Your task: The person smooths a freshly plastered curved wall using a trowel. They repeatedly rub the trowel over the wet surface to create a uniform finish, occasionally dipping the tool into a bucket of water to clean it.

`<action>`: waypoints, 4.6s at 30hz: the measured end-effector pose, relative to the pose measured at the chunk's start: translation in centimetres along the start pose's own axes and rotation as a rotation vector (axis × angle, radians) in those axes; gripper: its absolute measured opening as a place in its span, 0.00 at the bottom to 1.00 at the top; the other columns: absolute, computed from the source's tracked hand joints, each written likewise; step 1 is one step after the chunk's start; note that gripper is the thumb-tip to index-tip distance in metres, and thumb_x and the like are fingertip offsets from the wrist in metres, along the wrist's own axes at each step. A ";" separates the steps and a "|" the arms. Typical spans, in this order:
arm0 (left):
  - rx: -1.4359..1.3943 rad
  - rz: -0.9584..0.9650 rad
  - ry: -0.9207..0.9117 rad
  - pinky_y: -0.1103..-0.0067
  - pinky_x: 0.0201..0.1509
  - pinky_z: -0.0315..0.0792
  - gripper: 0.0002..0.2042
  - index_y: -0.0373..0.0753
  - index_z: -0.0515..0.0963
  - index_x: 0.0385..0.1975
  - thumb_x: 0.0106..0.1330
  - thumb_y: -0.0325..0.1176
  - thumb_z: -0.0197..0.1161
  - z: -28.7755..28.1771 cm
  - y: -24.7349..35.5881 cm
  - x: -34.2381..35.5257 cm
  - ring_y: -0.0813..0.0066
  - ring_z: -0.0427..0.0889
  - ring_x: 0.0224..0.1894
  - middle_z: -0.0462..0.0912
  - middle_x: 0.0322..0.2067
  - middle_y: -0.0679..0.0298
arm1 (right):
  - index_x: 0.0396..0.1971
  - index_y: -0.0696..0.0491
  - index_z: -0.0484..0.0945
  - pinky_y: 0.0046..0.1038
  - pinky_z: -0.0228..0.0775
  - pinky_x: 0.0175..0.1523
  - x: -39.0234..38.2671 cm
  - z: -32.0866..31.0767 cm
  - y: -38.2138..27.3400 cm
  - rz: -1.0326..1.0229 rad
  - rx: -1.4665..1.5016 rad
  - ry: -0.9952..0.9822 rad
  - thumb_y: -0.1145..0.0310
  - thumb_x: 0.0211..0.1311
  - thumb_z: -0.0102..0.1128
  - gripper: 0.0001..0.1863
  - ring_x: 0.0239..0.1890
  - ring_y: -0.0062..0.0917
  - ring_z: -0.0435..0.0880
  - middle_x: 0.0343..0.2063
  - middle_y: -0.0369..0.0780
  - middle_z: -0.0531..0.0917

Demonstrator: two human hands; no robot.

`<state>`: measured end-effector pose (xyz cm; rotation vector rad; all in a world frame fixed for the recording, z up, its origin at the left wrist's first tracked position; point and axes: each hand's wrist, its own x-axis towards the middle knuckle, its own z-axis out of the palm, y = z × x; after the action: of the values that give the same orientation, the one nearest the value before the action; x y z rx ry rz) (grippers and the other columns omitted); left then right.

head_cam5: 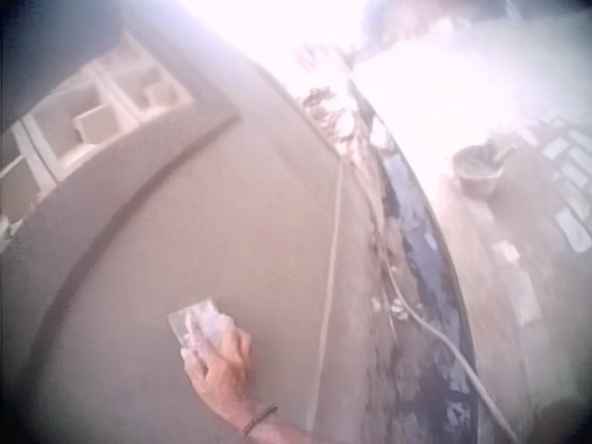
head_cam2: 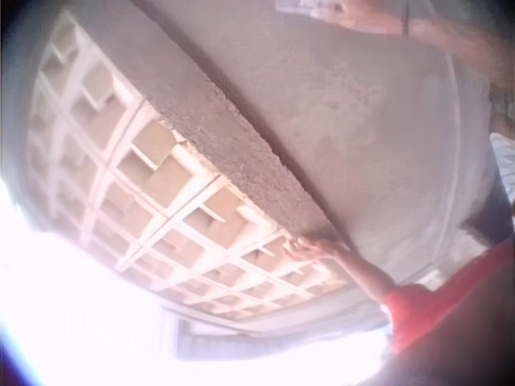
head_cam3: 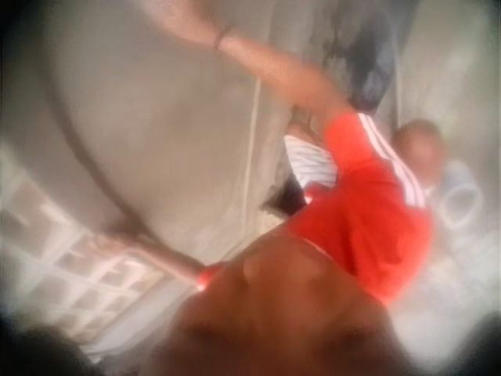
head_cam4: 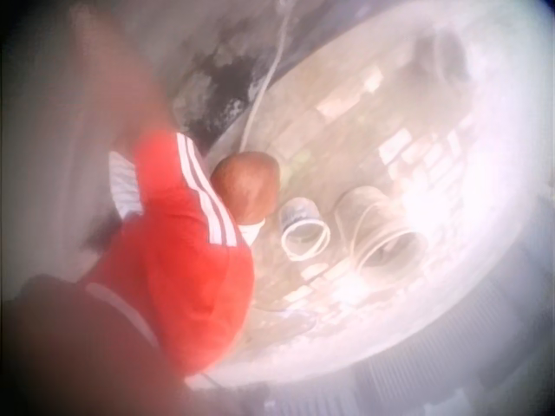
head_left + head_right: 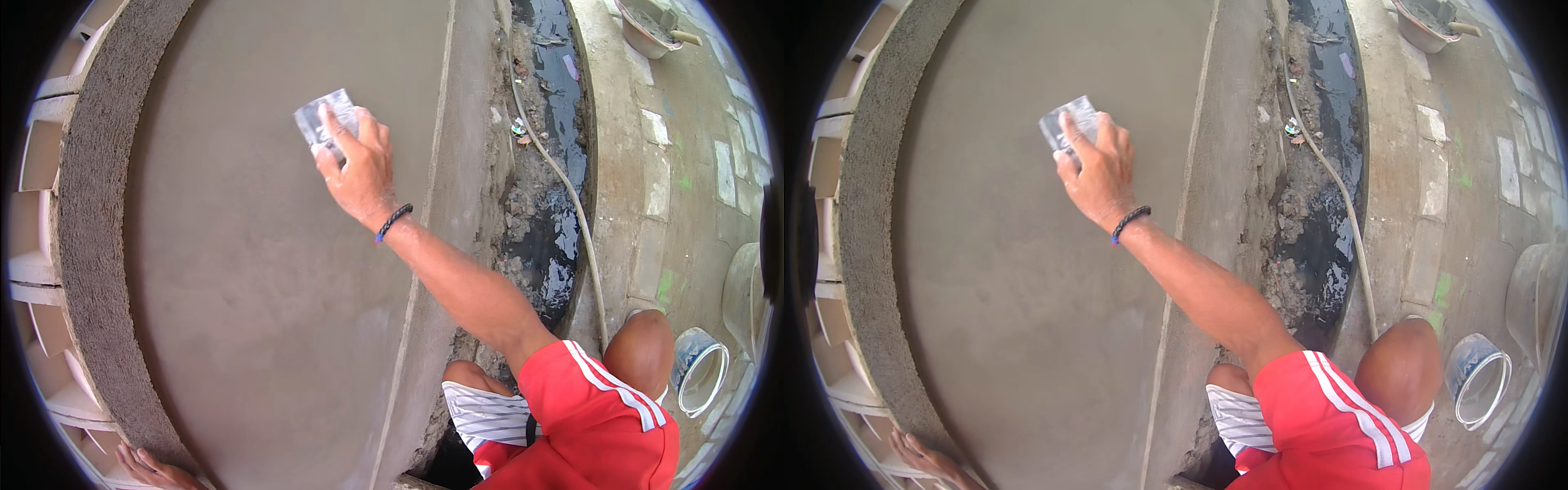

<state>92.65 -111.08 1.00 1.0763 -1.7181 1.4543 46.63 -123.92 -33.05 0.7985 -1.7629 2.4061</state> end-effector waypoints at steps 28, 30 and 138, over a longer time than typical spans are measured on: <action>0.037 0.086 -0.001 0.63 0.69 0.56 0.22 0.37 0.74 0.57 0.73 0.45 0.48 -1.4 2.0 0.8 0.59 0.64 0.66 0.68 0.61 0.53 | 0.62 0.54 0.70 0.44 0.58 0.63 -17.1 -2.3 4.2 0.266 0.043 -0.140 0.69 0.59 0.60 0.29 0.62 0.50 0.62 0.60 0.55 0.64; 0.031 0.076 0.000 0.64 0.69 0.55 0.22 0.37 0.74 0.57 0.73 0.45 0.48 -0.9 2.5 0.7 0.61 0.64 0.66 0.69 0.61 0.54 | 0.63 0.54 0.69 0.43 0.58 0.62 -11.5 -1.0 5.4 0.278 0.092 -0.023 0.70 0.59 0.58 0.29 0.60 0.49 0.63 0.60 0.54 0.64; 0.049 -0.010 -0.001 0.57 0.70 0.52 0.20 0.42 0.75 0.56 0.67 0.43 0.53 -1.5 4.8 0.1 0.56 0.59 0.68 0.64 0.63 0.53 | 0.57 0.49 0.76 0.42 0.60 0.59 -2.6 3.7 -13.5 -0.353 0.208 -0.092 0.69 0.52 0.64 0.27 0.54 0.47 0.64 0.55 0.53 0.65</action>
<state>88.30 -109.38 -0.86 1.1102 -1.6836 1.4969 54.81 -121.94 -21.56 1.1492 -1.2747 2.3640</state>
